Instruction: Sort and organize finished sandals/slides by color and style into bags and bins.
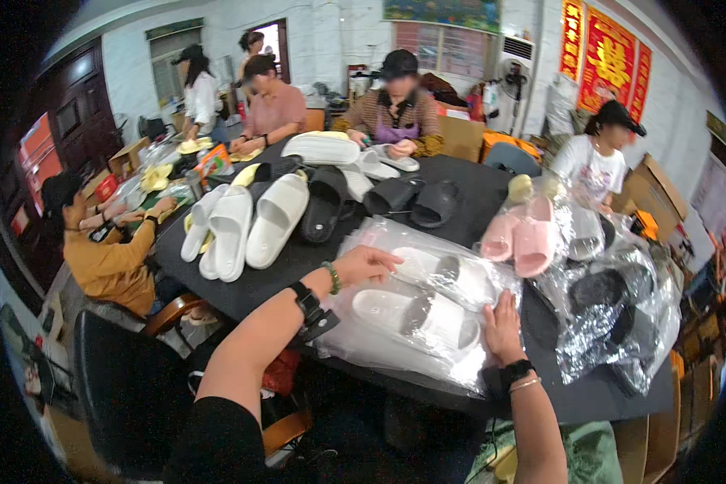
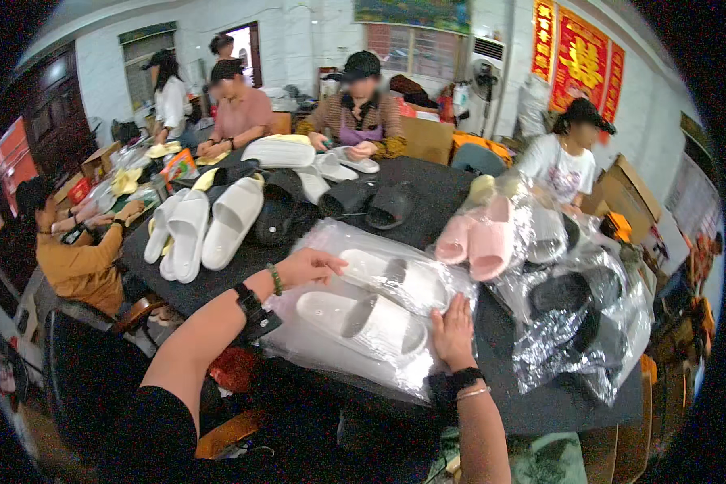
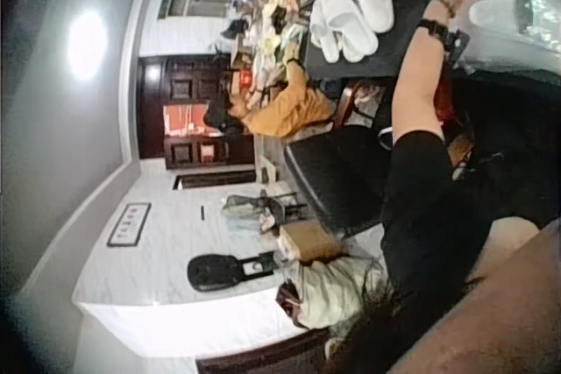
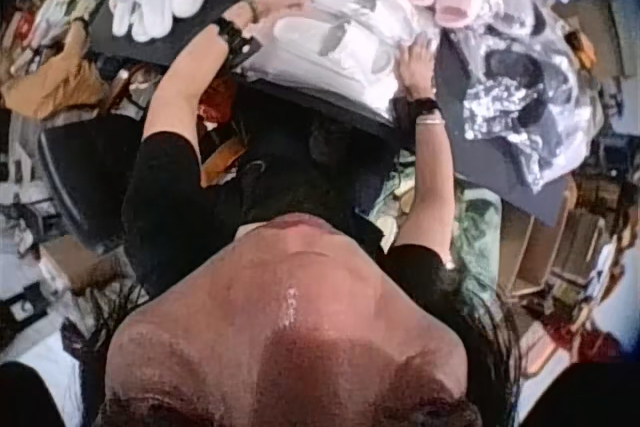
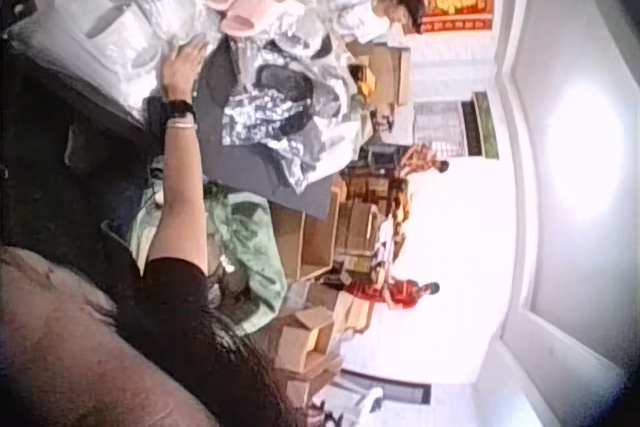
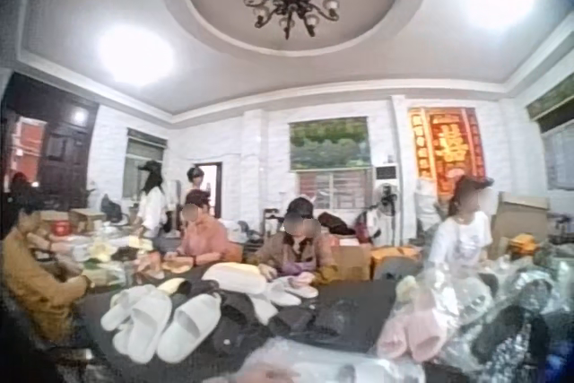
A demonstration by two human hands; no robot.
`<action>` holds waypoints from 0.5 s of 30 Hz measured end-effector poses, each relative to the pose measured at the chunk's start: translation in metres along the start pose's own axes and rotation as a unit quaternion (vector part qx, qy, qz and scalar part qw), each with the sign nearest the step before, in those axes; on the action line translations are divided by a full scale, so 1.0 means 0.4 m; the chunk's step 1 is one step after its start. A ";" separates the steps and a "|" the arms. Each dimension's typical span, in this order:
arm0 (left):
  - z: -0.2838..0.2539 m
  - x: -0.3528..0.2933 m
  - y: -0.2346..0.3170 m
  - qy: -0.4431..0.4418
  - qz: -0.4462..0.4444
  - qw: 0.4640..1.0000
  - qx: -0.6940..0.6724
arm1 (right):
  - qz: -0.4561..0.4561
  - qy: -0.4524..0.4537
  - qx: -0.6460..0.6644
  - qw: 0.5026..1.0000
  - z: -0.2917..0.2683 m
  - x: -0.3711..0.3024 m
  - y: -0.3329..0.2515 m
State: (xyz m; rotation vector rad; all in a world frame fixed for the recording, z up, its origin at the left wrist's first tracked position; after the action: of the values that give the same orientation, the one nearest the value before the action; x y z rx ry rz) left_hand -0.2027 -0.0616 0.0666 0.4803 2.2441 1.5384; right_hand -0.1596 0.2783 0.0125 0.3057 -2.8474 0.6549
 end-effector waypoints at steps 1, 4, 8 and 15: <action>0.012 0.012 0.005 -0.014 0.003 1.000 0.001 | -0.002 0.003 0.000 1.000 0.000 -0.002 0.005; 0.088 0.013 0.098 -0.020 0.192 0.925 0.327 | 0.011 0.010 -0.006 1.000 -0.002 -0.008 0.025; 0.167 0.020 0.144 0.003 0.288 0.843 0.455 | 0.009 -0.007 -0.006 1.000 0.001 -0.012 0.010; 0.270 0.095 0.120 -0.004 0.358 0.828 0.431 | 0.001 -0.002 -0.015 1.000 -0.004 -0.014 0.008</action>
State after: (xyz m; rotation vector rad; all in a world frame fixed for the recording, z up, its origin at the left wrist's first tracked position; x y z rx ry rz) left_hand -0.1800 0.0604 0.0717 1.7275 2.8221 0.5952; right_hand -0.1549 0.2827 0.0113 0.2991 -2.8589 0.6131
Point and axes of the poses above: each hand's wrist, its own x-axis towards the middle knuckle, its own z-axis out of the palm, y = z × x, the point moved 9 cm from there along x, towards the middle knuckle, and after that the axes turned 7 degrees about -z, right-handed, at the moved point
